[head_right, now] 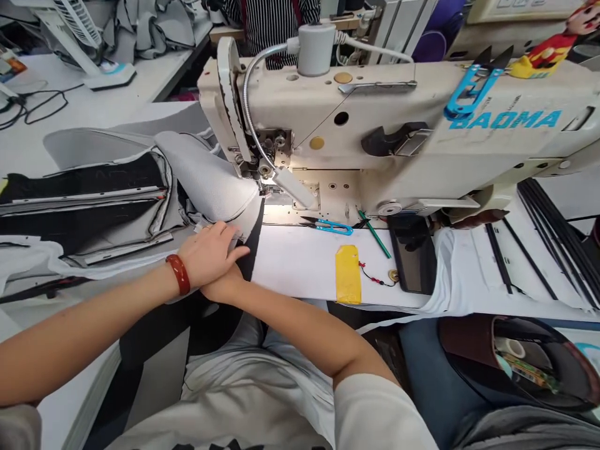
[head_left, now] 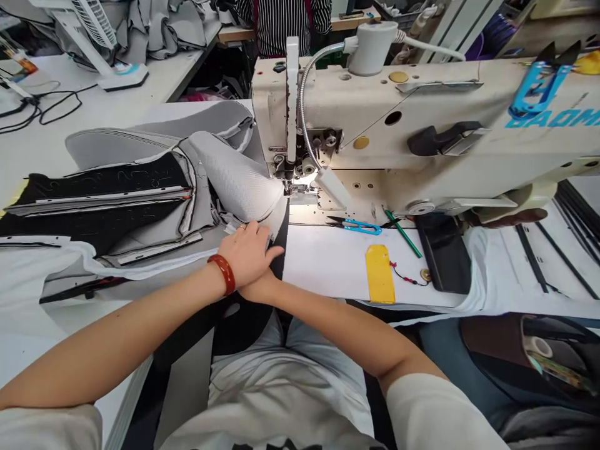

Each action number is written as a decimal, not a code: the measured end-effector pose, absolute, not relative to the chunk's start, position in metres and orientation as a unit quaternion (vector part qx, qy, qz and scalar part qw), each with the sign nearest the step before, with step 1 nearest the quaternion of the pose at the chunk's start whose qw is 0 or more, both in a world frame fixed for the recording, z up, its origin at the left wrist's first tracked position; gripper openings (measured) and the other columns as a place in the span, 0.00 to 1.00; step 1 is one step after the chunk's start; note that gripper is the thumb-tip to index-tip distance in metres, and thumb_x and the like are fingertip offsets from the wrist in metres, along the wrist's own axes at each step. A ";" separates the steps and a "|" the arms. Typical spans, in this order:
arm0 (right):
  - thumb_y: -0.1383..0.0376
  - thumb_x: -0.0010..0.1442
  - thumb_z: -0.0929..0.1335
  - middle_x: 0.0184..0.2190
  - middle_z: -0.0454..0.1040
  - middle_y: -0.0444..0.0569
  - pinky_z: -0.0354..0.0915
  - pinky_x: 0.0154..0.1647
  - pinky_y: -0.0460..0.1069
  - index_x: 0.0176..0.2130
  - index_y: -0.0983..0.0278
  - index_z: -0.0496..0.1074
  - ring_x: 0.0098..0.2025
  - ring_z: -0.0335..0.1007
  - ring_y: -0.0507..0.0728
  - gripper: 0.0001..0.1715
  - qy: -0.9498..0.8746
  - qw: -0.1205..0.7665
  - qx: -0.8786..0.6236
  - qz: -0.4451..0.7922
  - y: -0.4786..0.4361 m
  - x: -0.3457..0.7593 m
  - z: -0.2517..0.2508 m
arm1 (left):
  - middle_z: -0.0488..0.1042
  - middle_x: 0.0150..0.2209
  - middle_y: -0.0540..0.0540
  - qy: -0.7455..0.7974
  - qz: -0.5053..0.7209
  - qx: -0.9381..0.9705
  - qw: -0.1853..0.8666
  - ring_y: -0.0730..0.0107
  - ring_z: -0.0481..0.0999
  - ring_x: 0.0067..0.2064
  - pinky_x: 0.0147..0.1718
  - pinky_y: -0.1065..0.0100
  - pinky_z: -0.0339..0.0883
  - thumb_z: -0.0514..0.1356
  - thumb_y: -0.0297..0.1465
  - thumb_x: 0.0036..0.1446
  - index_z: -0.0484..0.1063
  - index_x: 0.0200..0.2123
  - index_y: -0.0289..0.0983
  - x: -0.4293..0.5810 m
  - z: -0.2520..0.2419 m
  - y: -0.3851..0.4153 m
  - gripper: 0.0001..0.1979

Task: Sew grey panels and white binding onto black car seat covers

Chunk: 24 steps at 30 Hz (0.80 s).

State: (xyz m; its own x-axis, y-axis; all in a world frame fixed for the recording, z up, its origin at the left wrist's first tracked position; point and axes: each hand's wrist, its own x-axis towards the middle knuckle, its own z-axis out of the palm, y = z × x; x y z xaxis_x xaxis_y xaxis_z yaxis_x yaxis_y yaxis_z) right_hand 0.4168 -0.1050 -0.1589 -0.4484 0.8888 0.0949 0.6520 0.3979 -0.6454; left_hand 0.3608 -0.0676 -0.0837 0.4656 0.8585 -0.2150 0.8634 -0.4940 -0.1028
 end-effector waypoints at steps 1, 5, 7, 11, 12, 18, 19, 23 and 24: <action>0.71 0.63 0.63 0.53 0.76 0.58 0.63 0.61 0.55 0.49 0.69 0.76 0.55 0.71 0.62 0.18 -0.827 0.195 -0.463 0.253 -0.110 0.423 -0.160 | 0.72 0.53 0.36 0.510 -0.119 0.851 0.039 0.49 0.75 0.51 0.49 0.54 0.69 0.54 0.45 0.63 0.66 0.61 0.37 0.362 -0.084 -0.065 0.28; 0.64 0.68 0.61 0.50 0.76 0.65 0.58 0.65 0.62 0.50 0.76 0.75 0.58 0.68 0.67 0.21 -0.871 0.191 -0.432 0.133 -0.130 0.445 -0.168 | 0.79 0.45 0.42 0.522 -0.151 0.829 0.133 0.54 0.79 0.45 0.45 0.61 0.70 0.56 0.44 0.60 0.67 0.62 0.43 0.352 -0.092 -0.043 0.28; 0.61 0.69 0.60 0.53 0.73 0.67 0.54 0.67 0.63 0.52 0.77 0.72 0.61 0.63 0.68 0.25 -0.868 0.221 -0.436 0.090 -0.135 0.450 -0.171 | 0.81 0.39 0.44 0.499 -0.169 0.836 0.155 0.58 0.80 0.42 0.43 0.64 0.70 0.54 0.37 0.61 0.71 0.60 0.45 0.348 -0.092 -0.034 0.24; 0.64 0.68 0.59 0.49 0.76 0.66 0.51 0.67 0.64 0.47 0.75 0.76 0.55 0.68 0.67 0.22 -0.881 0.207 -0.417 0.079 -0.129 0.450 -0.176 | 0.82 0.40 0.46 0.451 -0.188 0.855 0.175 0.60 0.80 0.43 0.43 0.66 0.70 0.53 0.31 0.60 0.74 0.57 0.46 0.355 -0.086 -0.031 0.23; 0.65 0.68 0.60 0.47 0.77 0.65 0.52 0.66 0.64 0.45 0.74 0.77 0.53 0.70 0.66 0.20 -0.886 0.201 -0.409 0.081 -0.126 0.450 -0.177 | 0.82 0.42 0.46 0.446 -0.188 0.856 0.181 0.60 0.80 0.45 0.45 0.66 0.70 0.52 0.31 0.60 0.74 0.57 0.46 0.358 -0.085 -0.032 0.23; 0.70 0.65 0.61 0.41 0.80 0.60 0.58 0.59 0.64 0.44 0.70 0.78 0.50 0.70 0.66 0.18 -0.901 0.190 -0.385 0.067 -0.105 0.451 -0.186 | 0.80 0.50 0.46 0.449 -0.159 0.855 0.206 0.61 0.78 0.50 0.50 0.67 0.68 0.51 0.32 0.61 0.74 0.56 0.43 0.370 -0.094 -0.025 0.23; 0.70 0.65 0.60 0.41 0.80 0.60 0.58 0.58 0.64 0.43 0.70 0.78 0.50 0.70 0.66 0.18 -0.901 0.188 -0.386 0.065 -0.102 0.452 -0.186 | 0.80 0.48 0.46 0.452 -0.157 0.854 0.203 0.61 0.78 0.50 0.49 0.67 0.68 0.51 0.32 0.61 0.75 0.55 0.43 0.371 -0.095 -0.022 0.22; 0.71 0.64 0.60 0.43 0.79 0.58 0.59 0.57 0.62 0.40 0.68 0.78 0.51 0.70 0.65 0.18 -0.897 0.178 -0.396 0.085 -0.088 0.454 -0.185 | 0.81 0.38 0.47 0.460 -0.147 0.857 0.181 0.62 0.79 0.40 0.42 0.67 0.69 0.51 0.30 0.59 0.78 0.51 0.42 0.380 -0.094 -0.012 0.21; 0.71 0.64 0.60 0.43 0.80 0.58 0.59 0.57 0.62 0.40 0.68 0.78 0.51 0.70 0.65 0.17 -0.896 0.175 -0.399 0.090 -0.084 0.455 -0.184 | 0.81 0.35 0.47 0.458 -0.145 0.859 0.177 0.62 0.78 0.37 0.39 0.67 0.68 0.51 0.29 0.58 0.79 0.48 0.41 0.382 -0.094 -0.010 0.20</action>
State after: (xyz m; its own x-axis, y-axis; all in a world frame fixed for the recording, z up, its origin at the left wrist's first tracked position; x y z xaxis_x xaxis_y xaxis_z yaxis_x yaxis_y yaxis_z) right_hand 0.4549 -0.0844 -0.1842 -0.6202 0.7465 0.2409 0.6833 0.6650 -0.3016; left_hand 0.3824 -0.0101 -0.0937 0.5386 0.7354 -0.4112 0.8380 -0.5182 0.1709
